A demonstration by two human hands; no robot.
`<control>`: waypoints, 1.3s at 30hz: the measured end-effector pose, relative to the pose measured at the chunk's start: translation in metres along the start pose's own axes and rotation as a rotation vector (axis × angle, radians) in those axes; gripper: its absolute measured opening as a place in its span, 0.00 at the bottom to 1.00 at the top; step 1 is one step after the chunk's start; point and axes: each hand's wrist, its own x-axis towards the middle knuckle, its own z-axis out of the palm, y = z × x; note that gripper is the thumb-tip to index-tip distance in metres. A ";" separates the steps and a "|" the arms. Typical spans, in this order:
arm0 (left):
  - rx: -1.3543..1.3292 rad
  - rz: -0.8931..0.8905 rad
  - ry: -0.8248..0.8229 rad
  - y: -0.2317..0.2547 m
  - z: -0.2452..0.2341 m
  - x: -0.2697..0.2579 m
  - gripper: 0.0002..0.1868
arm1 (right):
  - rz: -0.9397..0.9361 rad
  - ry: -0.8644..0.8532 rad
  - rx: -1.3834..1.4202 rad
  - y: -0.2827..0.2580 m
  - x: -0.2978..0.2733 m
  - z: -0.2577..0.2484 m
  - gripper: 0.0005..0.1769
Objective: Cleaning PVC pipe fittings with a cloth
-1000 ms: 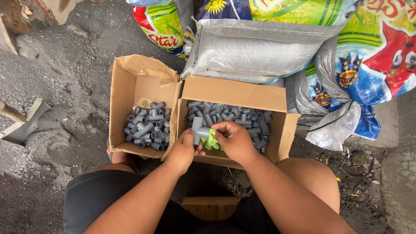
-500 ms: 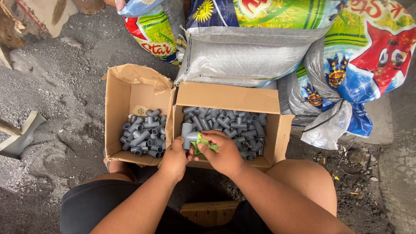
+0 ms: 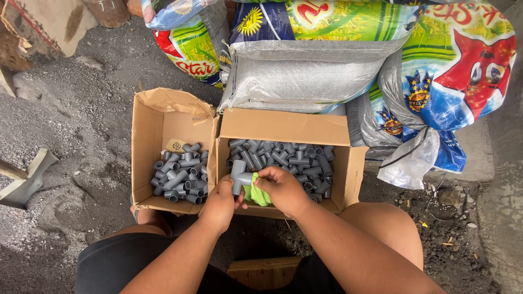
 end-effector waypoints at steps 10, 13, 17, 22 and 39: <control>-0.015 0.033 -0.007 -0.019 -0.001 0.006 0.18 | -0.049 0.051 -0.382 -0.016 -0.016 -0.001 0.08; -0.059 -0.002 -0.009 -0.025 -0.004 0.008 0.22 | -0.117 0.073 -0.455 -0.015 -0.019 0.001 0.07; -0.177 -0.025 0.017 -0.032 -0.005 0.015 0.23 | -0.260 -0.036 -0.613 -0.030 -0.027 0.001 0.19; -0.132 -0.023 0.014 -0.010 -0.003 0.006 0.21 | -0.225 -0.055 -0.727 -0.028 -0.025 0.001 0.23; 0.300 0.248 -0.075 -0.029 -0.009 0.012 0.20 | 0.299 0.003 0.135 0.025 0.021 -0.016 0.12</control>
